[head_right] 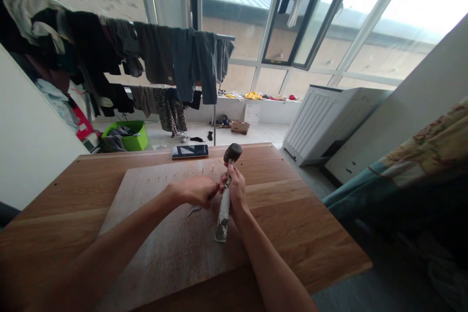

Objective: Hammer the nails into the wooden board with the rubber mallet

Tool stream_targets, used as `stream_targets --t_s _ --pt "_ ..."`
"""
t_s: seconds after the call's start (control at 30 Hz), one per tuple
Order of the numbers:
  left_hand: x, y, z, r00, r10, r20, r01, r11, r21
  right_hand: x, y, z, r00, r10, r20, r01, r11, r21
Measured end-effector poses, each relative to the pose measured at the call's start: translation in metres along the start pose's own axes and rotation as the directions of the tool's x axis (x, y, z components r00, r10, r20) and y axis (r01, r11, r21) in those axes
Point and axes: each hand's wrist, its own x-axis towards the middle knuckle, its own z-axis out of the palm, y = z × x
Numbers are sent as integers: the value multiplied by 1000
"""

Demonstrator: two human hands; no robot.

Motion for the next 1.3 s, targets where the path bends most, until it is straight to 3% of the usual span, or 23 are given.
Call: stream_targets --t_s 0.4,0.53,0.67,0.73,0.87,0.97,1.07,1.17,1.3 --pt "2 -2 8 998 3 -67 -5 1000 -31 -1 -1 1 1000 2 11 -1 1000 -30" --pt "-7 -10 -4 995 44 -86 -57 985 -162 -2 -2 0 1000 8 19 -8 1000 -31" --pt "-17 -17 -15 981 -20 -191 -22 976 -217 -1 -2 0 998 59 9 -59 998 -22" --pt "-16 -17 -12 987 -28 -155 -1 984 -179 -1 -1 0 998 67 16 -67 998 -20" --pt "-2 -14 5 1000 -8 25 13 984 -177 1 0 -2 998 51 47 -51 999 -8" --pt "6 -15 14 999 3 36 5 976 -216 2 0 -3 997 42 66 -41 999 -10" --pt "5 -19 12 1000 29 -7 -30 965 -259 2 0 -3 997 42 61 -41 999 -16" --pt "-3 -32 1 990 29 -140 -79 929 -363 2 1 -2 998 55 38 -54 999 -5" --pt "-18 -67 -6 919 -111 -377 -148 790 -594 3 2 -1 997 69 20 -70 997 24"
